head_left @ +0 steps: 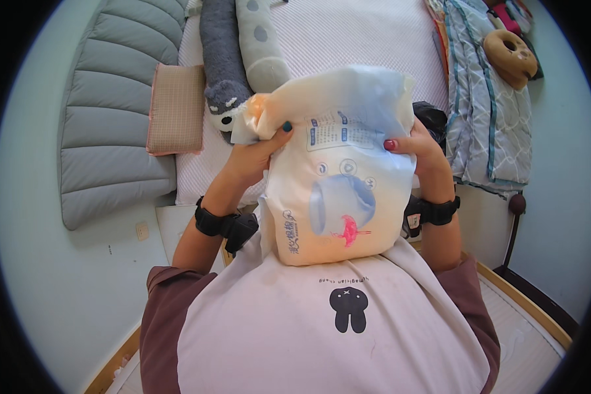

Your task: The person organizes folded clothes on a bed and unpacks disposable undergarments from plastic packaging.

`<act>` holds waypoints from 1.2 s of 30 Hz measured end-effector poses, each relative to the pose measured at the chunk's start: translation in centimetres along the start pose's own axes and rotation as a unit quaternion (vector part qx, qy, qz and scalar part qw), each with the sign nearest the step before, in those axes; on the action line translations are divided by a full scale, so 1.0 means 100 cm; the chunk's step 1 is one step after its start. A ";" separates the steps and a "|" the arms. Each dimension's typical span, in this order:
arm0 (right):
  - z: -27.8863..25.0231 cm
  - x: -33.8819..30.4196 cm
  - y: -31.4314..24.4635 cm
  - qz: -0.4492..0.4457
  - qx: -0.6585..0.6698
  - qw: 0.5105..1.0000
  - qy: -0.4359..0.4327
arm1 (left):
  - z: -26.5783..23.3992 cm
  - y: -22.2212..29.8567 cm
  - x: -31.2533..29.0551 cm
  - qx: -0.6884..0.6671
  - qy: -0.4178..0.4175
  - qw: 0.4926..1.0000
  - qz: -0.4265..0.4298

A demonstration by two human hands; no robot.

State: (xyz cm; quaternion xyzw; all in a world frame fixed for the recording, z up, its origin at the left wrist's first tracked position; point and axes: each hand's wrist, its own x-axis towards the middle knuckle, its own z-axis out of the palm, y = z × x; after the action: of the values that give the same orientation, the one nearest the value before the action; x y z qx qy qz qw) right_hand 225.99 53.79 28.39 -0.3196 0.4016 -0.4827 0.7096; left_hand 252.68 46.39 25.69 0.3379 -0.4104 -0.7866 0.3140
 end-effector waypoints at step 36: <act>-0.013 0.029 -0.034 0.137 -0.237 0.958 -0.083 | 0.007 0.009 0.003 0.114 -0.361 0.920 0.104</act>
State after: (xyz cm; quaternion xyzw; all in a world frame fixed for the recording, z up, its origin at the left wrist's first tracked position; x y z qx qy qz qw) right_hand 223.97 49.81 29.90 -0.4597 0.4836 -0.2438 0.7038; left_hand 252.15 46.04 26.66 0.0198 -0.6157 -0.7659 0.1843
